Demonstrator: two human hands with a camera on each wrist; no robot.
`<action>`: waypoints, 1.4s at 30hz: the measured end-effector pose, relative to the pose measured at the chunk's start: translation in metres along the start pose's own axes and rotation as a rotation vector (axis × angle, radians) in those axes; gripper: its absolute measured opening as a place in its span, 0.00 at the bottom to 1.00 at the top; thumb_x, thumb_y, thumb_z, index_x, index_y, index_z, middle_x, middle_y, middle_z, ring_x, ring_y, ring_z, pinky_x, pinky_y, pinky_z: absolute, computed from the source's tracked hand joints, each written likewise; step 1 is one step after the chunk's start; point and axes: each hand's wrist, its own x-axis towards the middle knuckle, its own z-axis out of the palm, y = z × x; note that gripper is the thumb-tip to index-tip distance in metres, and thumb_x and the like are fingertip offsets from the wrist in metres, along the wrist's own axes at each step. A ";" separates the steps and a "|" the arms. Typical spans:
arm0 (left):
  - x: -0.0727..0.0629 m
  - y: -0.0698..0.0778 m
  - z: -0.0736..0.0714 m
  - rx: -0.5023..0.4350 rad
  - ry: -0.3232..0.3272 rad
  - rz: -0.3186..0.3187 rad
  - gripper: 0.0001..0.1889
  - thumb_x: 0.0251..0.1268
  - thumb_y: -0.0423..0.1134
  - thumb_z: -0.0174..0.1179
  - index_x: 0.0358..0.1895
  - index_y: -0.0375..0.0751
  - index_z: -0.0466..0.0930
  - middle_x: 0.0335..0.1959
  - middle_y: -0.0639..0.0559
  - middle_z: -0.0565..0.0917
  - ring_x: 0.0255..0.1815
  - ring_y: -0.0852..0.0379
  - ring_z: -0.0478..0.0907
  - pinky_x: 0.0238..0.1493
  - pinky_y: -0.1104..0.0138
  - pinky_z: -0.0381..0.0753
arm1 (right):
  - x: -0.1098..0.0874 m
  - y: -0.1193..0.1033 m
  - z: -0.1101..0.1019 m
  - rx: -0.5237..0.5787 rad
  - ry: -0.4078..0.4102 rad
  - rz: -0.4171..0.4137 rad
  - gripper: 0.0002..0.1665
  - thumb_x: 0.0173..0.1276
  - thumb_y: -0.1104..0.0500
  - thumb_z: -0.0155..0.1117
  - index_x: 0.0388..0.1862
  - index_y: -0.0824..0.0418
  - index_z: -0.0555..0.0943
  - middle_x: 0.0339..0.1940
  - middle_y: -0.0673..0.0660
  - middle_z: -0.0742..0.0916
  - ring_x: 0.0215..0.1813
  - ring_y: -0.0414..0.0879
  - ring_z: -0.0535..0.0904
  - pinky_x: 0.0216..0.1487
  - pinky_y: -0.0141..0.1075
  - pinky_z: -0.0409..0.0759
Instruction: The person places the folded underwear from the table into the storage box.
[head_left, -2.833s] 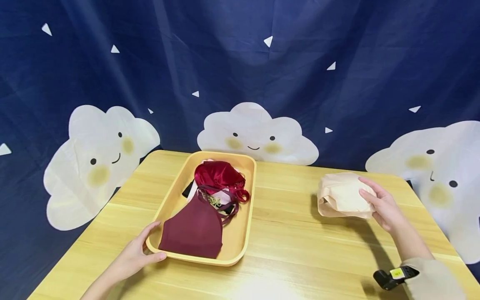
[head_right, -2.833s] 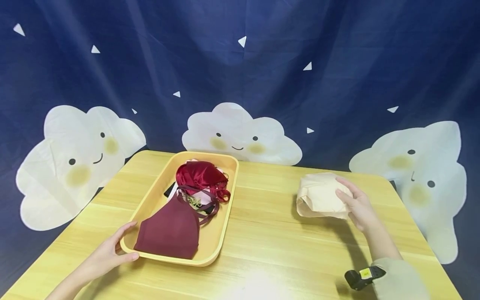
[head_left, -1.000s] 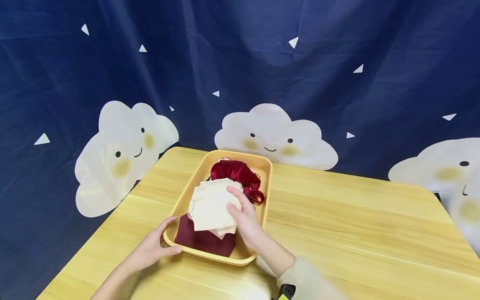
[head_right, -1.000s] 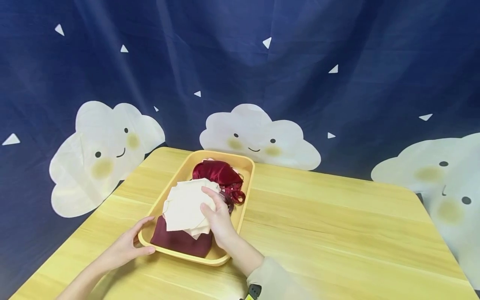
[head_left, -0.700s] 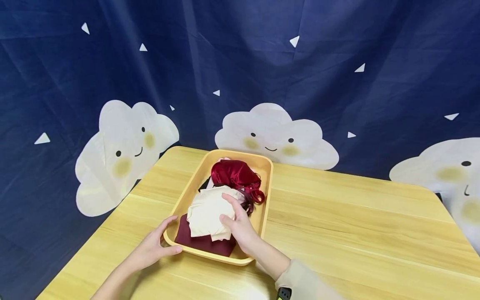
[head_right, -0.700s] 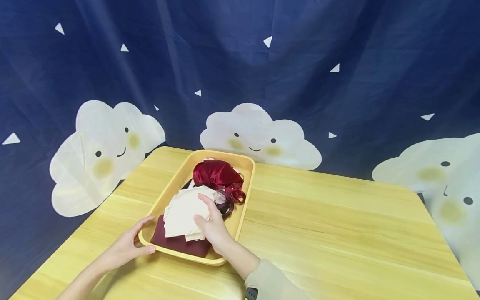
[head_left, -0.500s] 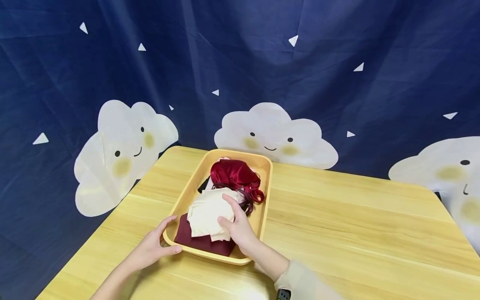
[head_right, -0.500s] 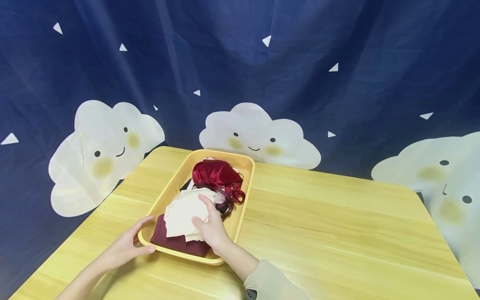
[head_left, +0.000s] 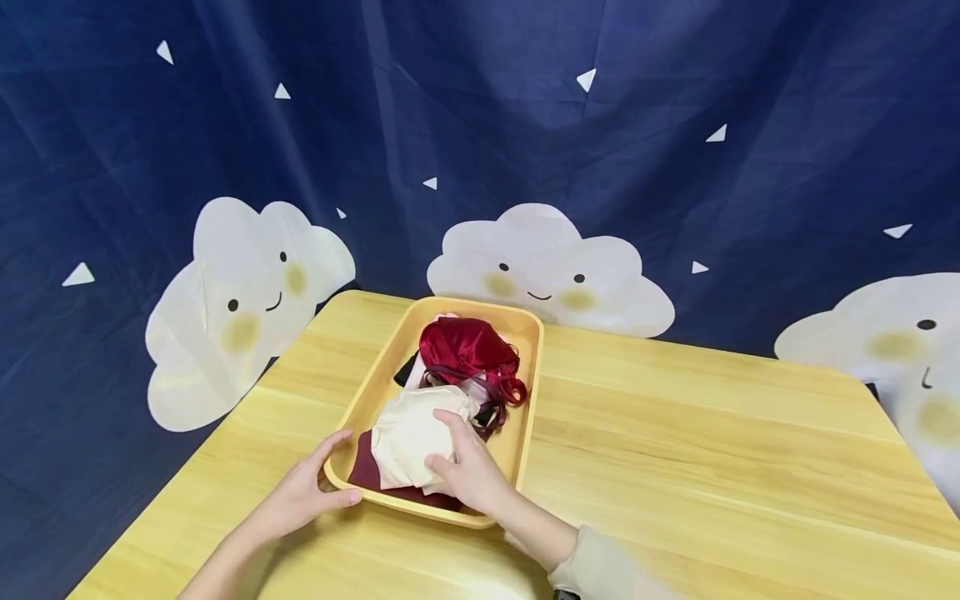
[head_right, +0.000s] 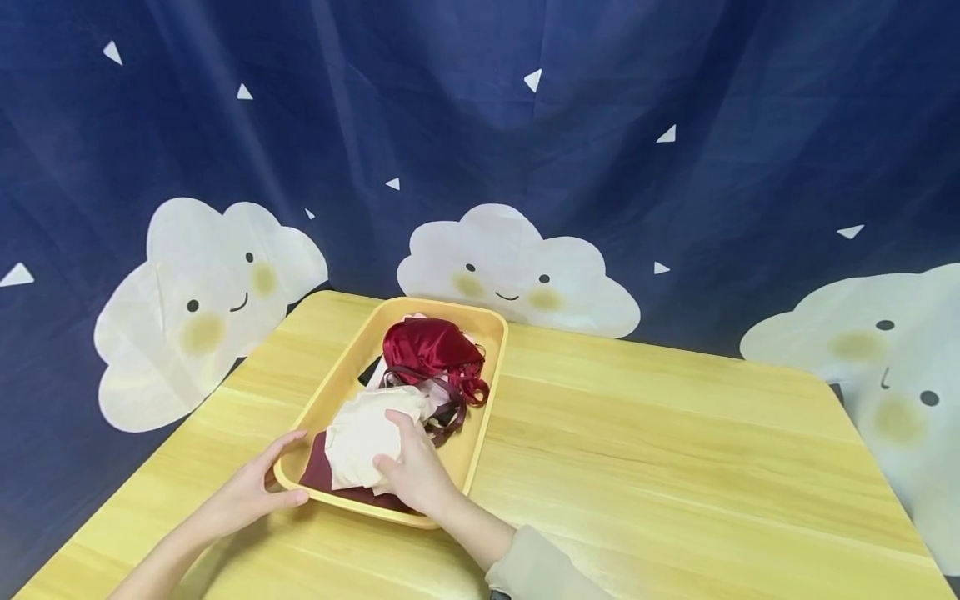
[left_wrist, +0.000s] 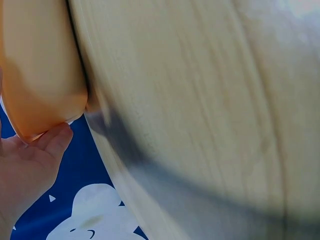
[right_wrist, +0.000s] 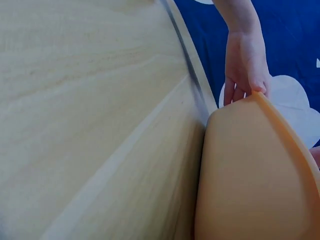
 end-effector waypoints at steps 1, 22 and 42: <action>0.000 0.000 0.000 0.001 0.004 0.005 0.43 0.48 0.43 0.68 0.65 0.29 0.55 0.62 0.24 0.62 0.62 0.33 0.61 0.57 0.45 0.62 | 0.000 -0.001 0.000 -0.023 -0.019 -0.001 0.33 0.61 0.63 0.58 0.65 0.63 0.62 0.62 0.66 0.70 0.51 0.51 0.75 0.57 0.51 0.67; -0.001 0.000 -0.001 -0.007 -0.003 0.004 0.43 0.49 0.44 0.68 0.65 0.29 0.55 0.62 0.24 0.61 0.63 0.32 0.60 0.57 0.45 0.62 | -0.015 -0.015 -0.006 -0.180 -0.234 0.054 0.34 0.67 0.66 0.47 0.71 0.66 0.51 0.66 0.82 0.51 0.67 0.64 0.56 0.65 0.52 0.57; -0.002 0.002 -0.002 0.010 -0.014 0.000 0.43 0.50 0.46 0.67 0.65 0.31 0.55 0.63 0.26 0.61 0.63 0.31 0.59 0.57 0.43 0.62 | -0.021 -0.017 -0.028 -0.134 -0.313 0.050 0.31 0.67 0.60 0.50 0.70 0.58 0.60 0.39 0.58 0.75 0.40 0.47 0.73 0.49 0.41 0.70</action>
